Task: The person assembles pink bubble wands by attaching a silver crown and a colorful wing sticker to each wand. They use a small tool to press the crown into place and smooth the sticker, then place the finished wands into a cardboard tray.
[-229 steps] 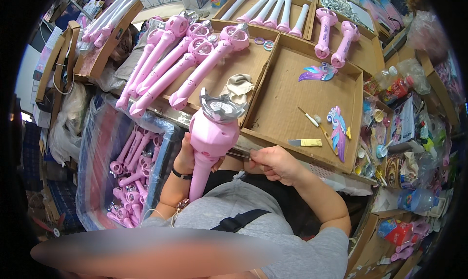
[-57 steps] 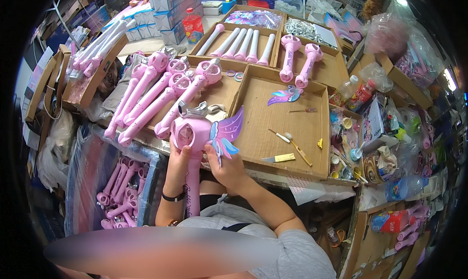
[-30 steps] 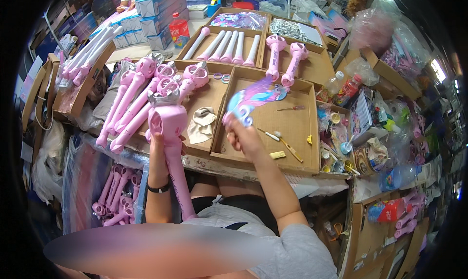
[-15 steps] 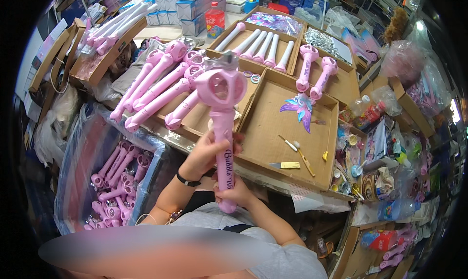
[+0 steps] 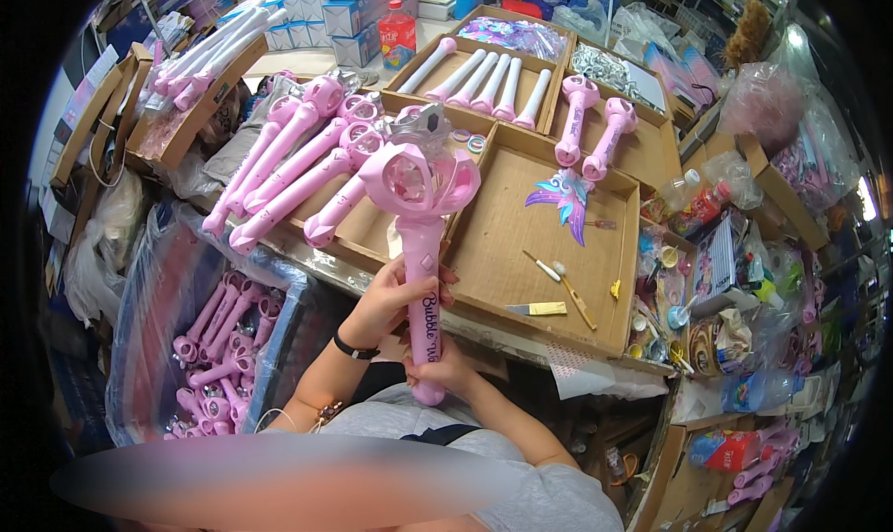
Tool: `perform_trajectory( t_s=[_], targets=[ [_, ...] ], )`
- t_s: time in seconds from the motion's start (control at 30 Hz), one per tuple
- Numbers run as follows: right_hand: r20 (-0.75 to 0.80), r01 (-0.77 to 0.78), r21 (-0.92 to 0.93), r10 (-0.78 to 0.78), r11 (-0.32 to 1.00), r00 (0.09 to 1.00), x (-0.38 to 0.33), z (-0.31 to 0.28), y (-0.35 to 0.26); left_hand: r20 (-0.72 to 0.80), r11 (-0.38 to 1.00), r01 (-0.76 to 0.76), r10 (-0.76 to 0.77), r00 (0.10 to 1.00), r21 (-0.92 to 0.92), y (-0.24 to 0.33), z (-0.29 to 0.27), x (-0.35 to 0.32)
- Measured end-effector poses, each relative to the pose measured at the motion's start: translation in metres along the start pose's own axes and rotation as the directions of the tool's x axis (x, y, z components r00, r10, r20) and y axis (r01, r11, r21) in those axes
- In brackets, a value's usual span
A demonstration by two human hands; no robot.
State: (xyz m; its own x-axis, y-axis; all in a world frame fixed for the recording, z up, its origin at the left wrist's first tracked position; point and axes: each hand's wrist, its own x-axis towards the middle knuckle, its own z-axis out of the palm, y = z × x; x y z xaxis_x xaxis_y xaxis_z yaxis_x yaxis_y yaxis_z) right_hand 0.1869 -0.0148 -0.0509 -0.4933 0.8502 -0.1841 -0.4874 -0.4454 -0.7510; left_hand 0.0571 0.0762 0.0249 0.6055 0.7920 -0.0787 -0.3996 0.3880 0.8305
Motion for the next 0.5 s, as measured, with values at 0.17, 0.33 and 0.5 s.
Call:
perform_trajectory(
  t_s=[0.17,0.33,0.5],
  targets=[
    [-0.067,0.035,-0.117,-0.043,0.992,0.997,-0.004,-0.004,0.005,0.084,0.999,0.008,-0.005,0.996,-0.037,0.002,-0.009,0.000],
    [-0.112,0.018,-0.284,-0.052,0.959,0.992,-0.006,-0.004,0.013,0.106,0.928,-0.313,0.339,0.935,-0.202,0.024,-0.026,0.021],
    [-0.145,-0.001,-0.353,-0.054,0.936,0.988,-0.003,-0.004,0.010,0.058,0.905,-0.343,0.367,0.928,-0.250,0.010,-0.026,0.025]
  ],
)
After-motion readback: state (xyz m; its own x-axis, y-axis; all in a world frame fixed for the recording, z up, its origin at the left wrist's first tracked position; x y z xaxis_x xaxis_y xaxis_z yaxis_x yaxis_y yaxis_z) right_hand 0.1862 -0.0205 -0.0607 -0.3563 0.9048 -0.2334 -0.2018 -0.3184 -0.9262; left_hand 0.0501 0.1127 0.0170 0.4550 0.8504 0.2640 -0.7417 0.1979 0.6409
